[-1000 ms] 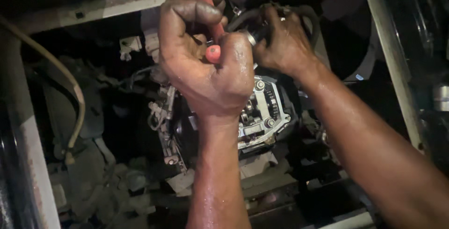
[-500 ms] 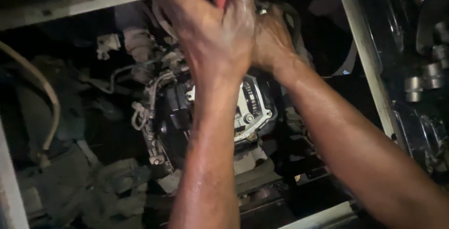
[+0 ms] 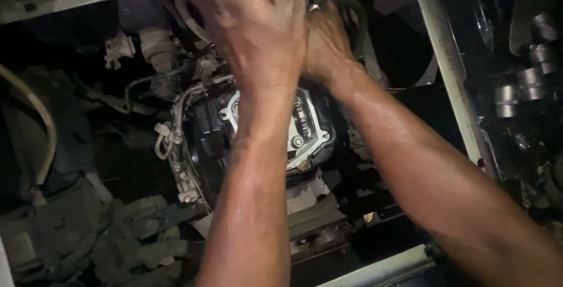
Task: The person uses a wrench to loosen and remove bolts from a component on a vehicle engine. They then lift the component away from the engine block.
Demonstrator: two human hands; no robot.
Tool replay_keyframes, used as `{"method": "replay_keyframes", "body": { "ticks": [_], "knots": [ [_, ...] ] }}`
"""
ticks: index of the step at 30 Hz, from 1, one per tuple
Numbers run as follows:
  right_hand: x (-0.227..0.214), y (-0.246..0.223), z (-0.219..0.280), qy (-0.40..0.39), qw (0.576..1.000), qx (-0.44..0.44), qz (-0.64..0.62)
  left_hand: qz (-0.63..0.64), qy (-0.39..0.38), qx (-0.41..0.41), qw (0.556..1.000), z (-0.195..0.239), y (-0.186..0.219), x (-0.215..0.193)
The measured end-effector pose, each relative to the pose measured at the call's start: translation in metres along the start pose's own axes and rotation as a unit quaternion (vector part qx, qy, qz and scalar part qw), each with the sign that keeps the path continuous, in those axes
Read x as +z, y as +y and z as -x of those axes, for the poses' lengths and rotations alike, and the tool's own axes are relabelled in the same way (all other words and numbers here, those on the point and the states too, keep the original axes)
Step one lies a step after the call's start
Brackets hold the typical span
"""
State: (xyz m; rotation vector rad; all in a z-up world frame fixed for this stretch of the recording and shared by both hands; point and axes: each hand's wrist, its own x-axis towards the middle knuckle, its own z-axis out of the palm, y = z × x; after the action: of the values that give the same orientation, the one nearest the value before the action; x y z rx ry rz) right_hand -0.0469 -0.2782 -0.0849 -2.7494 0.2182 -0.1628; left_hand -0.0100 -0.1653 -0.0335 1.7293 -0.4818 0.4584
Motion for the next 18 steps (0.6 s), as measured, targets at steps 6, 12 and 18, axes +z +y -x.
{"method": "replay_keyframes", "body": {
  "ticks": [6, 12, 18],
  "knots": [
    [0.002, 0.004, -0.003, 0.009, 0.999, -0.011, 0.030, -0.007, 0.021, 0.058, 0.998, -0.014, -0.006, 0.004],
    [0.011, 0.012, 0.001, 0.060, 0.995, -0.077, 0.013, 0.077, -0.070, 0.096, 0.990, -0.027, 0.001, -0.016],
    [0.015, 0.014, 0.008, 0.086, 0.996, -0.034, 0.005, 0.271, -0.242, -0.065, 0.930, -0.039, 0.007, -0.054]
  ]
}}
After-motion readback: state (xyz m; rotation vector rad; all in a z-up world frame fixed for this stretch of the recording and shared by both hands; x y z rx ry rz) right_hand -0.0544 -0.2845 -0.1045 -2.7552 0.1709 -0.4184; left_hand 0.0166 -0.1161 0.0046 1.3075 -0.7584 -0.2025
